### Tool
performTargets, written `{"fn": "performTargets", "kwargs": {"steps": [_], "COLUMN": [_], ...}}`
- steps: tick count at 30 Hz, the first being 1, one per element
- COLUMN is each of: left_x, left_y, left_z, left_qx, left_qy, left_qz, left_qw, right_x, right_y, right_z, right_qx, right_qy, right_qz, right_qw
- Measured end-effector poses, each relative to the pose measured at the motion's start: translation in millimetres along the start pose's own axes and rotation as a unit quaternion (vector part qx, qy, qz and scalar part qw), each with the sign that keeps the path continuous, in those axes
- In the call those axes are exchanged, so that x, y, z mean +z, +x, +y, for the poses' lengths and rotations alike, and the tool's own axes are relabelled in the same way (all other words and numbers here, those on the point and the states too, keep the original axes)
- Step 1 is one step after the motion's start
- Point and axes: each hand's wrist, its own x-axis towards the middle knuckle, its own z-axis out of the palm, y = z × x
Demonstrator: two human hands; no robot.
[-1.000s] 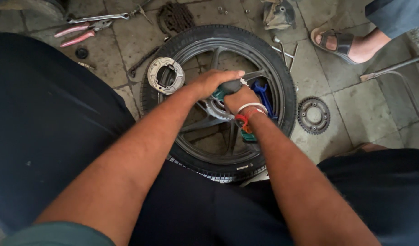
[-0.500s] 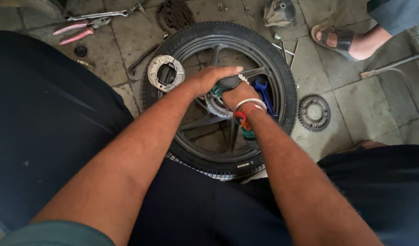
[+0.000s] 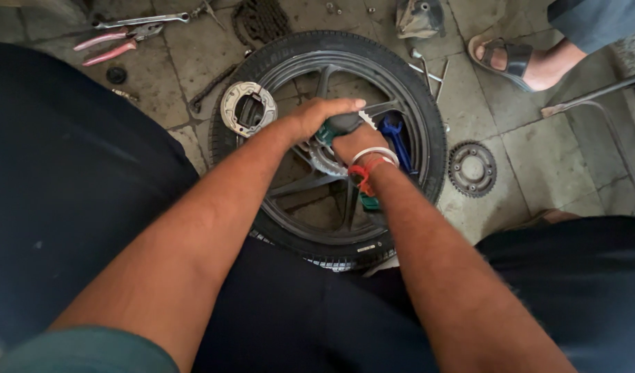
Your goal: Cleaning and assembling motorcycle wheel components including the sprocket and brake assembly.
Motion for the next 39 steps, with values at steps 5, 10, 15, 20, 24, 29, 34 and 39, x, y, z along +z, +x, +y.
{"fn": "performTargets", "kwargs": {"steps": [5, 10, 15, 20, 24, 29, 34, 39], "left_x": [8.8, 13.7, 31.3, 36.7, 4.7, -66.8, -165.0, -248.0], "left_y": [-1.2, 5.0, -2.6, -43.1, -88.8, -138.9, -153.3, -164.9], "left_z": [12.3, 19.4, 72.2, 157.3, 202.8, 229.6, 202.1, 133.6], "left_qx": [-0.017, -0.094, -0.002, 0.039, 0.114, 0.08, 0.095, -0.066], "left_qy": [-0.025, -0.05, 0.173, 0.397, 0.554, 0.736, 0.838, 0.895], "left_qz": [-0.011, -0.012, 0.046, 0.118, 0.183, 0.11, 0.011, -0.085], "left_qw": [0.999, 0.994, 0.984, 0.909, 0.804, 0.664, 0.537, 0.432], "right_x": [14.8, -2.5, -32.6, -56.1, -41.2, -43.6, -14.3, 35.5], "right_y": [55.0, 46.7, 33.2, 8.7, 12.5, 19.2, 82.5, 83.9], "right_z": [46.4, 41.0, 49.0, 8.8, -26.7, -25.2, 72.5, 112.4], "right_qx": [-0.077, -0.123, -0.128, -0.266, -0.36, -0.327, -0.244, -0.344], "right_qy": [0.087, 0.067, 0.233, 0.273, 0.389, 0.405, 0.158, -0.063], "right_qz": [-0.096, -0.087, -0.113, -0.039, -0.152, -0.113, 0.089, 0.16], "right_qw": [0.989, 0.986, 0.957, 0.924, 0.834, 0.847, 0.953, 0.923]}}
